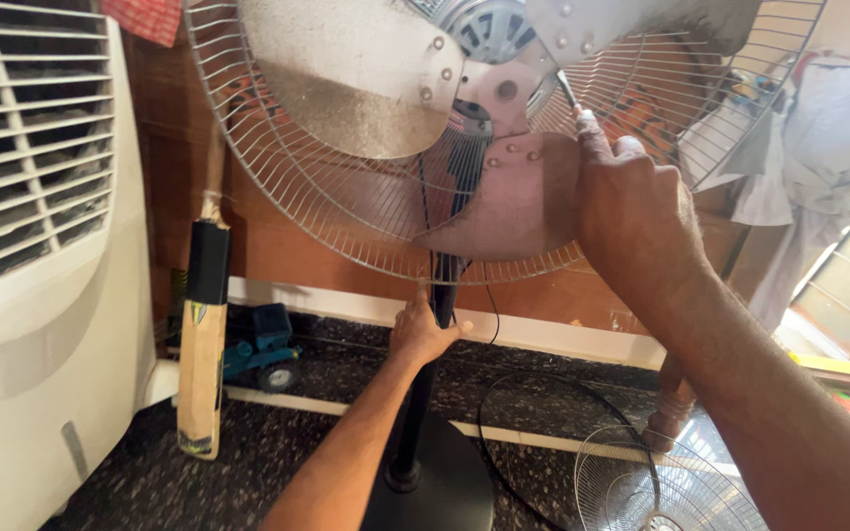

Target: The person uses a screwdriver to loosen and tighten screws on the front grill of a standing fan. They repeatedly adjust the grill's position while working on the central hub area.

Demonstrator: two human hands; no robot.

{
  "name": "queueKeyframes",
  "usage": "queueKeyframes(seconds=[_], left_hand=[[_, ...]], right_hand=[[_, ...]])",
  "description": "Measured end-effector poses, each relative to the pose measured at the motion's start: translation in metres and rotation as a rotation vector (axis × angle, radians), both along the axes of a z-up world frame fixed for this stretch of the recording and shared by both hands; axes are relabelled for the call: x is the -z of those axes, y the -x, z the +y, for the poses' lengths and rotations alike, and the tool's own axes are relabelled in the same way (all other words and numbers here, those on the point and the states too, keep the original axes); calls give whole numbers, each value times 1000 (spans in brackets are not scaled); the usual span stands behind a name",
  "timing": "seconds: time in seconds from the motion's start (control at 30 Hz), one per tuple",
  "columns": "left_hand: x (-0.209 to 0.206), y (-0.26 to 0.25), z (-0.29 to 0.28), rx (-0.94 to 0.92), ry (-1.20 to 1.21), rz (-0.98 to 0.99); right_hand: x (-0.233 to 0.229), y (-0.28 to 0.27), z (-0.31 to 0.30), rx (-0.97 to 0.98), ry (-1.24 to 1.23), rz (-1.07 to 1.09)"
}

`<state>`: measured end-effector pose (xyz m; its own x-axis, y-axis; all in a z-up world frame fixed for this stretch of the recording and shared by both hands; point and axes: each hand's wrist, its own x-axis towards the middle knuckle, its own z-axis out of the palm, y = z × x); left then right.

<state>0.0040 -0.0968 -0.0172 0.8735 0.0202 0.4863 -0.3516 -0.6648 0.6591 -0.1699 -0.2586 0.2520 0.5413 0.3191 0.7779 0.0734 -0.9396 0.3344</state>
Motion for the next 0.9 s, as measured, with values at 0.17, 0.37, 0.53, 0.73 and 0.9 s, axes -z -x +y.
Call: queueKeyframes(seconds=[0.17,0.37,0.53,0.73,0.9], left_hand=[[-48,81,31,-24,-537,87],[-170,151,50,-97,-542,-420],[-218,165,59,-53,-543,-237],[-203,134,13,639,275,-194],[-219,115,-33,884,798,78]], right_hand=[[-3,0,-4,-2,32,-37],[-9,-3,-8,-5,42,-100],[-6,-3,-12,-150,-85,-45],[-7,-7,-13,-159,-138,-26],[-6,-2,-16,-213,-131,-28]])
